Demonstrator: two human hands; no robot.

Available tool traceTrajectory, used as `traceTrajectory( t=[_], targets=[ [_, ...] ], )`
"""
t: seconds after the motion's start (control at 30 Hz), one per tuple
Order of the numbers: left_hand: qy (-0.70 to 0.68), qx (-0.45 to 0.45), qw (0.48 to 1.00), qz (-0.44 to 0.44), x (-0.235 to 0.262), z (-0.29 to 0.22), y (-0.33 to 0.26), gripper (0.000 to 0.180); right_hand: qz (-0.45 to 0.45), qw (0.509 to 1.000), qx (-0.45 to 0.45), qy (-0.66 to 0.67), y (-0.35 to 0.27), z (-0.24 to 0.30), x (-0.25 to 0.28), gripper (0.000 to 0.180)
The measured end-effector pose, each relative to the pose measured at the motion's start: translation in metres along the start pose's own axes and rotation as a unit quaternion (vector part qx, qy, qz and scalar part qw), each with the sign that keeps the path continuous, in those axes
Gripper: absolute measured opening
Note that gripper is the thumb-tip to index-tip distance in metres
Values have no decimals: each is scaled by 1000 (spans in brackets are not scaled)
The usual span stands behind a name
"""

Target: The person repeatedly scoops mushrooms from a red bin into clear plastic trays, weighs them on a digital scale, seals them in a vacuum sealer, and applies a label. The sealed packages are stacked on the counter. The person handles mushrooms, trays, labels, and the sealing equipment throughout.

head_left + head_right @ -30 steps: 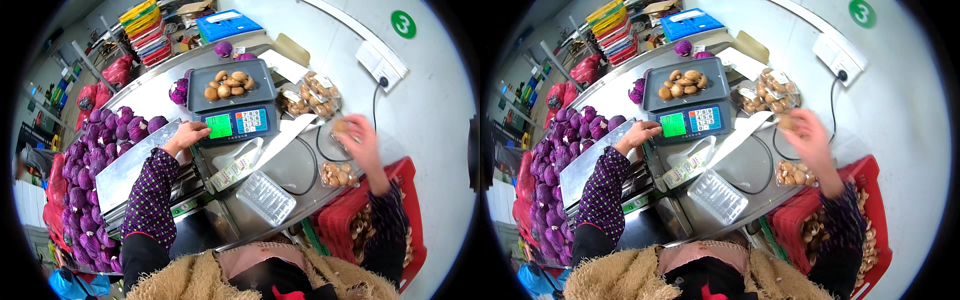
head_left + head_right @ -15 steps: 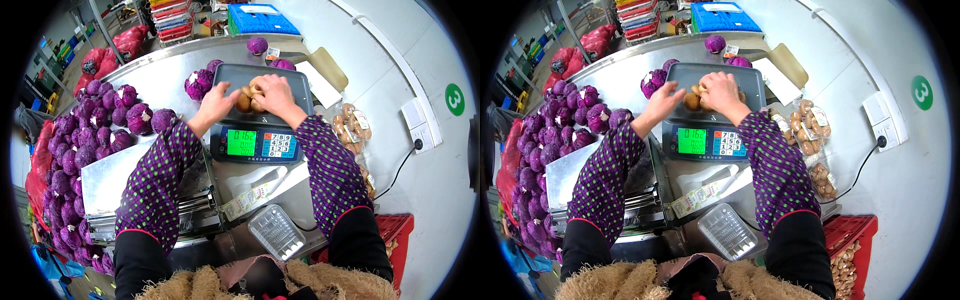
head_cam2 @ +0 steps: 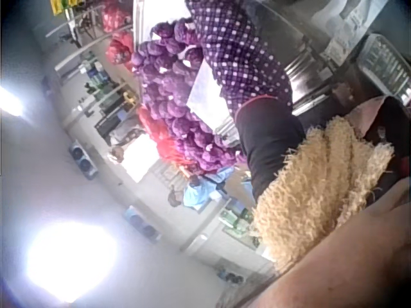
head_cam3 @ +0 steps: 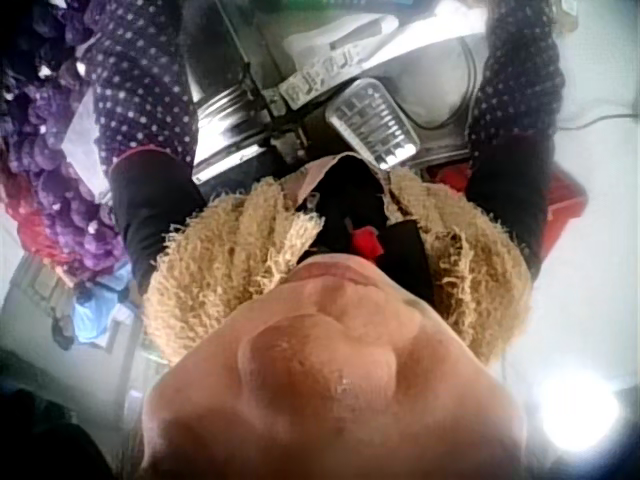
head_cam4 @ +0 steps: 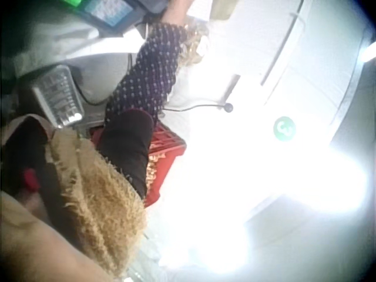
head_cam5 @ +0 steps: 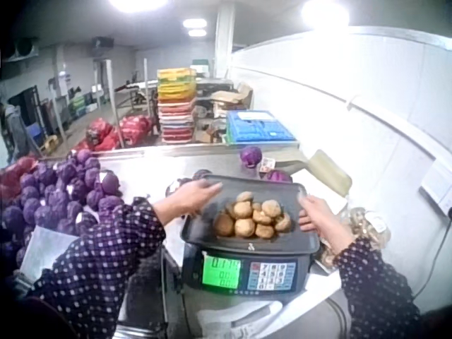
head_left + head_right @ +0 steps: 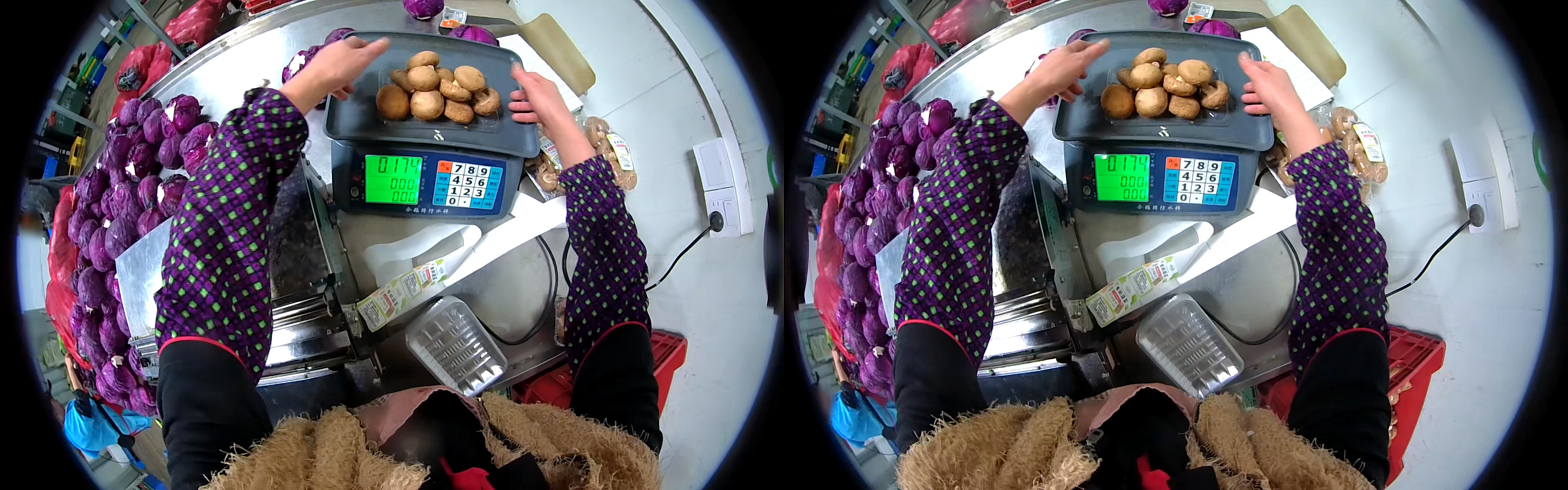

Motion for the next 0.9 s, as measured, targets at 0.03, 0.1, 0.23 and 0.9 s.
traceTrajectory(
  t=[0.03,0.1,0.23,0.9],
  targets=[
    [-8,16,1000,15,-6,-5,-1,76,1,1000,10,-17,-5,5,-7,72],
    [-9,32,999,20,-24,3,9,75,7,998,34,-52,-16,15,-28,73],
    [5,-31,998,59,-45,-9,19,71,19,997,50,-52,-20,20,-36,67],
    [-1,67,984,-164,168,116,-360,62,285,945,154,-53,-287,64,-303,52]
  ],
)
Point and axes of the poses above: each hand's wrist, its own y-axis towards the middle knuckle, its own x-axis out of the back of the hand, z = x × y, the point moved 2 cm from there along y, towards the middle knuckle, and after that the axes turned 13 degrees about -x, right-handed, at the moved point
